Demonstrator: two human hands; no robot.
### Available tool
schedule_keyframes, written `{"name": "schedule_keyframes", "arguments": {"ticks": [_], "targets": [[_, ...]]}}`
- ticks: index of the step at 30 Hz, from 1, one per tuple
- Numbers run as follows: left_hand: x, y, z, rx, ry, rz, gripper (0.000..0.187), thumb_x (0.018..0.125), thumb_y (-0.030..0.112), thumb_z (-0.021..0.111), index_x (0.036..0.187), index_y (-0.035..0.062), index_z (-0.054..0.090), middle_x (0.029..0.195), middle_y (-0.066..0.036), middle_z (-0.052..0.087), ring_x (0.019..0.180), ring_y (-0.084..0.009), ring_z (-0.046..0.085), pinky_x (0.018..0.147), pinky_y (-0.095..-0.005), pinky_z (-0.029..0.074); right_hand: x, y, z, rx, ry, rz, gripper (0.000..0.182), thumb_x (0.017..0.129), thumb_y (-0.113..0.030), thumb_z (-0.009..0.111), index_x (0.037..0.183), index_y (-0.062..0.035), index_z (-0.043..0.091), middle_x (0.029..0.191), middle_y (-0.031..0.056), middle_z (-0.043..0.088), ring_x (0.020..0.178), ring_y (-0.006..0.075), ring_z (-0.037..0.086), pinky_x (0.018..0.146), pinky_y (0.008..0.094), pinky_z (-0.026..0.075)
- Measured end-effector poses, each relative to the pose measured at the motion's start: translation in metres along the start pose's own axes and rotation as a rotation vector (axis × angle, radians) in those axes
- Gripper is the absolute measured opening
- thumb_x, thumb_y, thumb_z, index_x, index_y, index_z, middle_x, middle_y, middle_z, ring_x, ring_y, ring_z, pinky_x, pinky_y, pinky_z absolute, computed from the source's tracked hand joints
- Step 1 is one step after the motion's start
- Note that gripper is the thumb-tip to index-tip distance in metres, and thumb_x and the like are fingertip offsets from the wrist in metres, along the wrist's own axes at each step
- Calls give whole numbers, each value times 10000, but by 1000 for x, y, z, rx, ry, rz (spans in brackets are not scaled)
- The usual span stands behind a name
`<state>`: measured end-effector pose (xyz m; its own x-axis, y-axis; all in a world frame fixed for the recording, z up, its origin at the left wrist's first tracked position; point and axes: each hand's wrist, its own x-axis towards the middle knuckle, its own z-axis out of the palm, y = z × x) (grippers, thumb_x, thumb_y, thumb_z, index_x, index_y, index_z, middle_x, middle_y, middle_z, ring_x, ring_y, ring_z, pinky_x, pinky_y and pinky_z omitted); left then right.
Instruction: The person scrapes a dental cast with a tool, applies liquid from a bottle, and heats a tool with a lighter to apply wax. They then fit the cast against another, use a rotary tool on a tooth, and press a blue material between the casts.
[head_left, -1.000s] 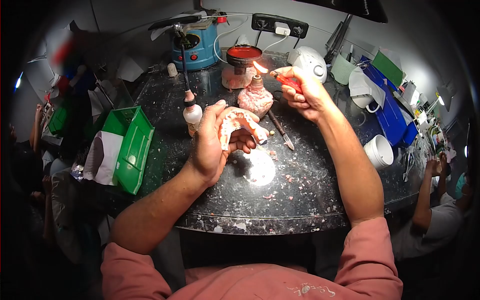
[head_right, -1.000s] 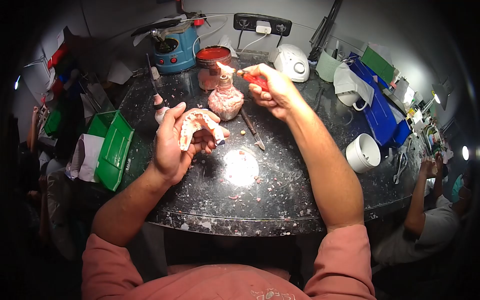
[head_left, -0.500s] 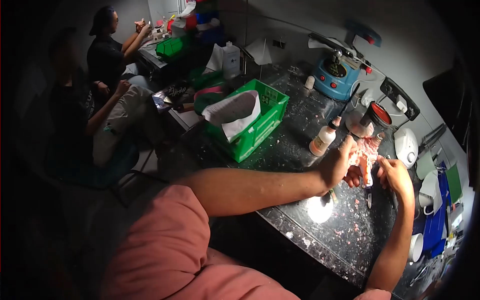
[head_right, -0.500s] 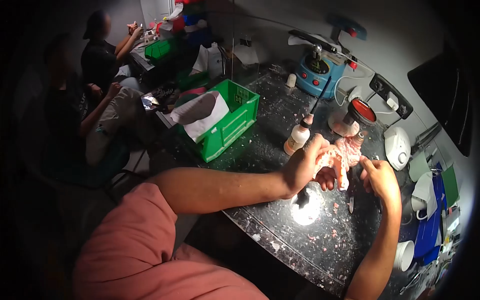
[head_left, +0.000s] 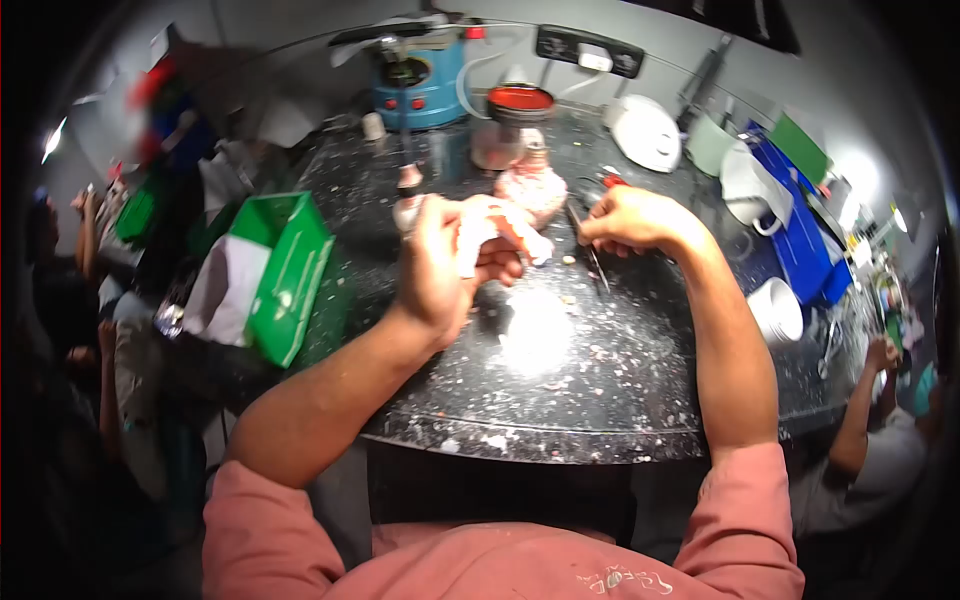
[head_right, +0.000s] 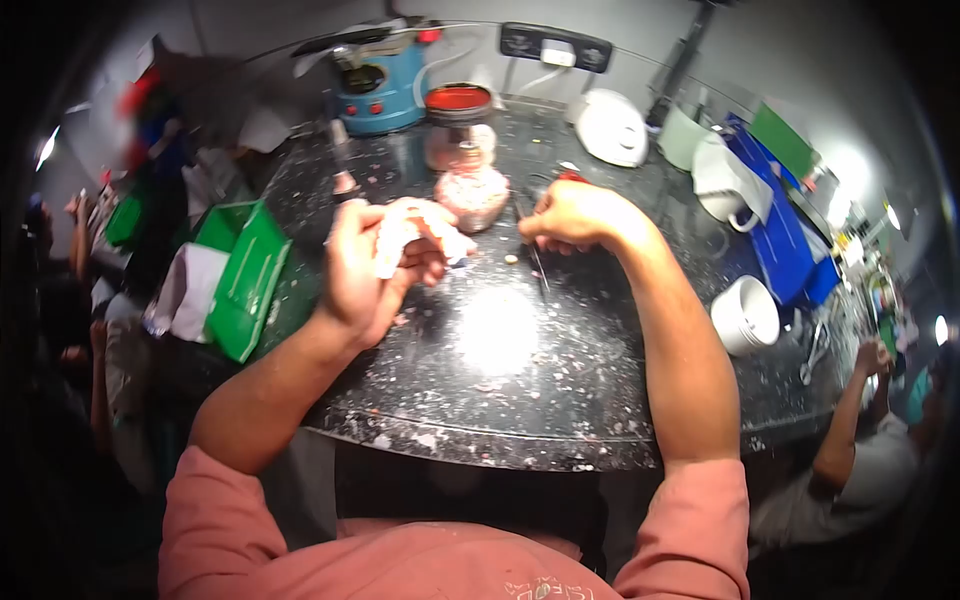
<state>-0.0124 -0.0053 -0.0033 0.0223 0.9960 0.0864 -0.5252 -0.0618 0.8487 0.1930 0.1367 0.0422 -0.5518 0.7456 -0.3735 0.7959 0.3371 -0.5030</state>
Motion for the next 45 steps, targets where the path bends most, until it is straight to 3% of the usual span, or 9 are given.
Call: {"name": "schedule_keyframes", "arguments": {"ticks": [3, 6, 7, 10, 13, 19, 30, 35, 45], "targets": [[-2, 3, 3, 10, 0, -1, 577, 893, 362, 232, 1043, -47, 610, 905, -202, 683, 695, -198, 575, 662, -303, 453, -3, 16, -22, 348, -52, 25, 202, 810, -220, 645, 725, -37, 663, 623, 3, 591, 480, 65, 513, 449, 192, 425], [-1, 4, 4, 5, 2, 39, 525, 906, 335, 243, 1012, -35, 599, 861, -165, 667, 735, -212, 602, 701, -322, 473, -7, 29, -35, 735, -13, -203, 193, 816, -197, 662, 827, -5, 643, 672, 44, 600, 461, 63, 497, 431, 197, 443], [-1, 3, 4, 4, 0, 41, 525, 906, 335, 243, 1012, -35, 599, 861, -165, 667, 735, -212, 602, 701, -322, 473, -9, 27, -41, 809, -60, -297, 189, 856, -215, 629, 880, -27, 621, 734, 44, 611, 564, 77, 555, 492, 201, 470], [-1, 1, 2, -99, -4, 17, 500, 928, 337, 296, 1112, -37, 571, 1047, -231, 657, 910, -225, 619, 799, -316, 474, 1, 17, -32, 1043, 176, -580, 173, 896, -228, 619, 926, -65, 572, 807, 60, 628, 661, 106, 610, 576, 235, 526], [-1, 4, 11, -220, 47, 4, 488, 963, 362, 335, 1161, -36, 538, 1088, -239, 634, 939, -241, 615, 844, -341, 479, 4, 4, -24, 995, 329, -772, 138, 899, -183, 631, 929, -57, 583, 818, 44, 624, 702, 104, 619, 652, 243, 551], [-1, 4, 9, -186, 53, 13, 552, 974, 451, 359, 1152, -39, 540, 1036, -215, 634, 915, -218, 610, 803, -325, 485, 7, 2, -20, 846, 471, -740, 165, 862, -153, 675, 965, -40, 615, 838, 18, 590, 756, 92, 579, 670, 265, 531], [-1, 4, 8, -177, 68, 4, 565, 966, 474, 350, 1103, -31, 564, 1011, -203, 642, 857, -202, 601, 744, -309, 478, 11, 2, -16, 865, 417, -743, 166, 863, -129, 687, 980, -25, 633, 886, 43, 635, 795, 113, 622, 710, 279, 567], [-1, 6, 10, -208, 98, 17, 518, 977, 462, 359, 1080, -1, 567, 930, -157, 641, 845, -233, 612, 799, -364, 496, 11, 2, -16, 878, 375, -778, 167, 894, -145, 645, 1004, -21, 621, 865, 47, 621, 796, 113, 617, 734, 289, 568], [-2, 5, 10, -195, 107, 42, 495, 973, 436, 375, 1077, -12, 558, 945, -175, 634, 871, -244, 608, 819, -382, 492, 12, -3, -9, 878, 386, -753, 170, 894, -147, 648, 1005, -21, 622, 885, 46, 624, 824, 114, 618, 753, 290, 568]]}}
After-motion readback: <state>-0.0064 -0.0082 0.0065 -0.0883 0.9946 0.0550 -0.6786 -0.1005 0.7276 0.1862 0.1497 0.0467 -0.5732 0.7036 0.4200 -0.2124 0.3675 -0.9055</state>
